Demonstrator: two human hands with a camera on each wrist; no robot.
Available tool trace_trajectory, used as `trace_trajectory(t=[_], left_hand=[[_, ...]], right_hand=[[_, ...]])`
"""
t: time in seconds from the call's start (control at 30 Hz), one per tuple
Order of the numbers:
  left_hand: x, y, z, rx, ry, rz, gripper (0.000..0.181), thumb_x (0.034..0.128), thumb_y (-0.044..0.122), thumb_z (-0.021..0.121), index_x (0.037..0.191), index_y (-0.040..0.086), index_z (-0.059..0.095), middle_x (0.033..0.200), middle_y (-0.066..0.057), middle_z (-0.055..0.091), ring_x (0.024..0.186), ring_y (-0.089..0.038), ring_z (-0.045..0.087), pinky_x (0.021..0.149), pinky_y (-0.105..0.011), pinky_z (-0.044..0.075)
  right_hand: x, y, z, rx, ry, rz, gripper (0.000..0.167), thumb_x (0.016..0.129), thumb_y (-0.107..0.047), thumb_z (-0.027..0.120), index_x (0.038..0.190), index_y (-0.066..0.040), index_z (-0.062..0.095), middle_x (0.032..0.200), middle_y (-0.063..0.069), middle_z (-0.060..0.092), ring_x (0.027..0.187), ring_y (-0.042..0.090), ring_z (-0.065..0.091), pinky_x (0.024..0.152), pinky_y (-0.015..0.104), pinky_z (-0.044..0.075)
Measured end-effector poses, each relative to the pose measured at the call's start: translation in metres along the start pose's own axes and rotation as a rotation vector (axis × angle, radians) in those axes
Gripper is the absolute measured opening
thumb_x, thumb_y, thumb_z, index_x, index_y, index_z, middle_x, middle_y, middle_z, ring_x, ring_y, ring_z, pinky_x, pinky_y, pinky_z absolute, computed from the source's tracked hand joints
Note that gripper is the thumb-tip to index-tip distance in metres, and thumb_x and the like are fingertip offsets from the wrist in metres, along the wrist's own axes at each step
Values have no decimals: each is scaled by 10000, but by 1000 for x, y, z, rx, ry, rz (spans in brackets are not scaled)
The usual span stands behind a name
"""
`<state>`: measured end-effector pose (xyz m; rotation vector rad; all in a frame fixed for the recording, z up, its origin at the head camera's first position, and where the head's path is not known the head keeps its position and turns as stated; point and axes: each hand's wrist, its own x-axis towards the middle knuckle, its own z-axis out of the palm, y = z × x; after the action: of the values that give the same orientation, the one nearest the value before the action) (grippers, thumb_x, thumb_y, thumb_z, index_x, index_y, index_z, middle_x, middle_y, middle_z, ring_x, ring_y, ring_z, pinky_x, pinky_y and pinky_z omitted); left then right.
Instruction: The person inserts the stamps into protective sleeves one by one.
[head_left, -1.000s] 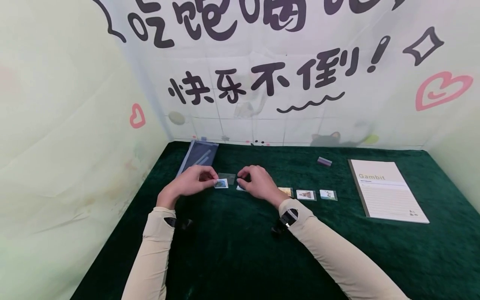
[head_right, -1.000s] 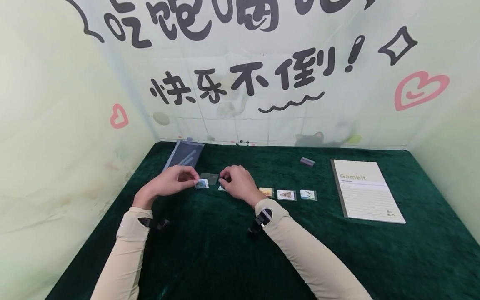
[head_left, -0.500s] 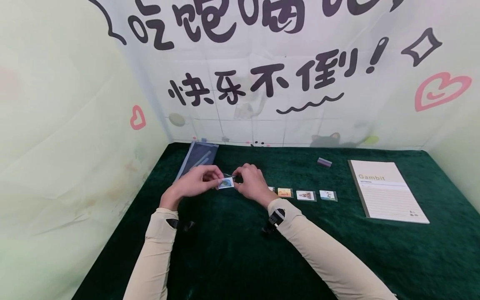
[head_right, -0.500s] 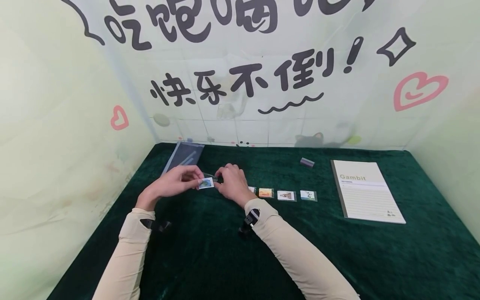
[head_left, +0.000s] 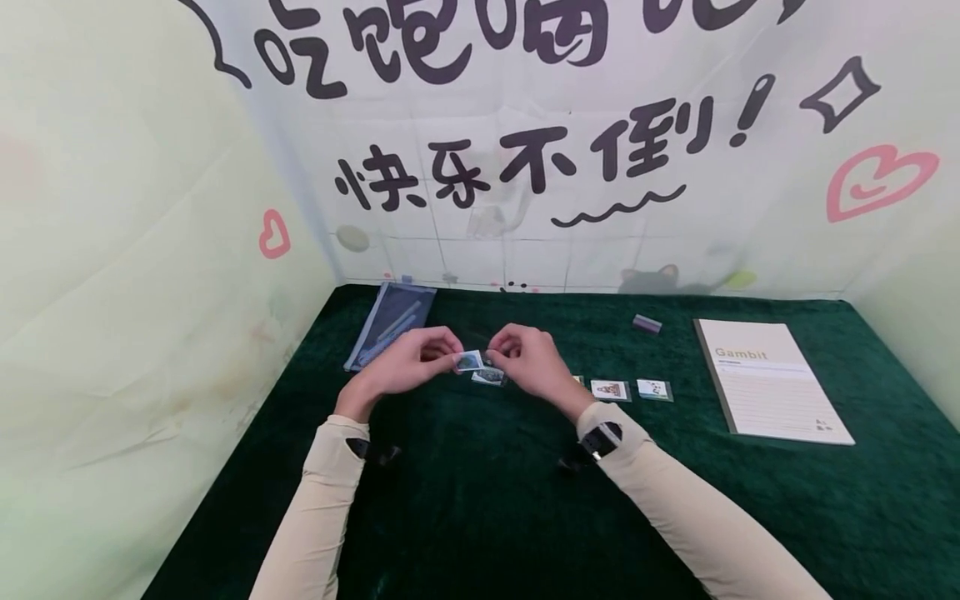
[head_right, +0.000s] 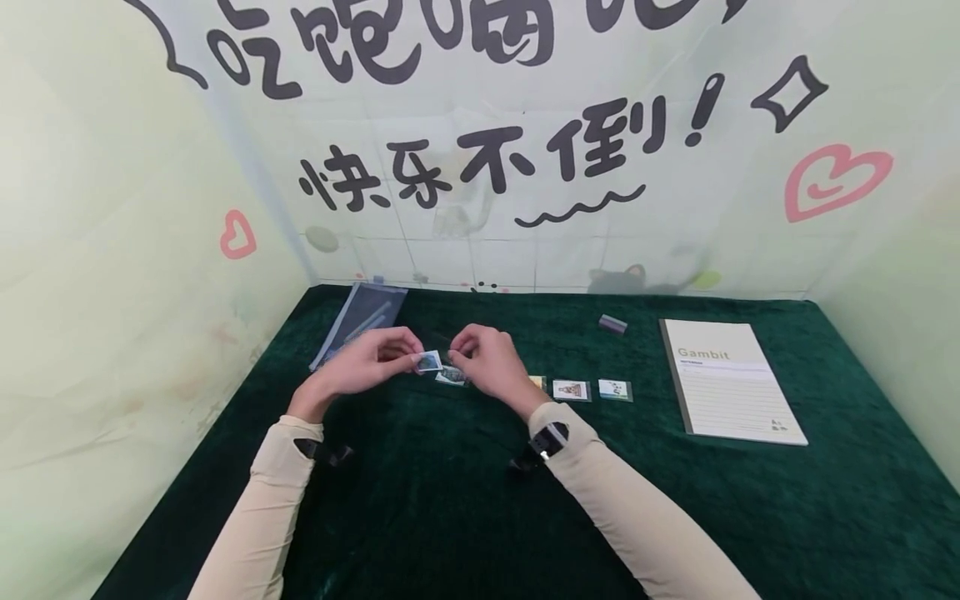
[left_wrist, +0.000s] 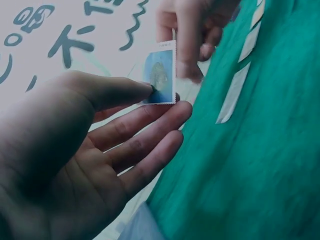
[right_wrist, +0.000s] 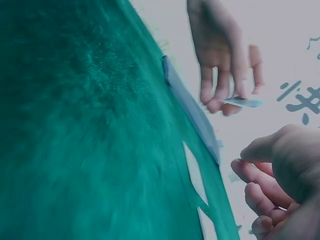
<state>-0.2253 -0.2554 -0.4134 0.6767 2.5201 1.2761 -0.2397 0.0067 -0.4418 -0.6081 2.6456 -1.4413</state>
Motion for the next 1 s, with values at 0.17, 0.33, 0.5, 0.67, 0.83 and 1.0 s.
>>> trace_trajectory(t=[0.17,0.33,0.5,0.67,0.83,1.0], left_hand=[[11,11,19,-62,-83,37,144,1105,187,634,1231,119,641,1156,-124,786,1008,-206,786,904,-391,649],[17,22,44,-122,-142,67,141,1110,158,623,1240,109,599,1136,-138,797,978,-215,797,856,-389,658],[23,34,77,-162,-181,84,116,1111,158,623,1225,150,601,1091,-56,808,954,-195,788,865,-361,658],[27,43,109,-194,-207,104,110,1114,189,628,1222,170,623,1056,-9,799,927,-174,772,862,-325,655],[28,41,128,-235,-208,101,96,1102,203,657,1186,157,669,1015,-26,798,878,-178,770,831,-336,663],[29,31,136,-292,-158,58,167,1098,277,669,1187,137,684,994,-49,802,846,-189,765,812,-330,657]], right_hand=[[-29,9,-28,23,31,26,151,1019,-222,749,1161,-171,742,1030,21,767,820,197,668,711,356,557],[-62,23,-51,31,29,51,182,1036,-259,733,1185,-156,751,1034,23,757,878,197,674,750,350,553],[-95,40,-78,108,-27,126,238,1039,-325,736,1186,-138,719,1082,67,756,894,237,687,753,335,570],[-121,54,-98,162,-92,149,277,1056,-311,717,1220,-93,675,1113,105,772,895,263,723,753,316,595],[-137,67,-101,198,-105,133,291,1060,-303,716,1262,-96,687,1156,133,723,856,253,708,739,301,582],[-140,82,-95,226,-73,129,283,1049,-347,734,1231,-132,716,1101,105,744,830,225,718,723,284,572]])
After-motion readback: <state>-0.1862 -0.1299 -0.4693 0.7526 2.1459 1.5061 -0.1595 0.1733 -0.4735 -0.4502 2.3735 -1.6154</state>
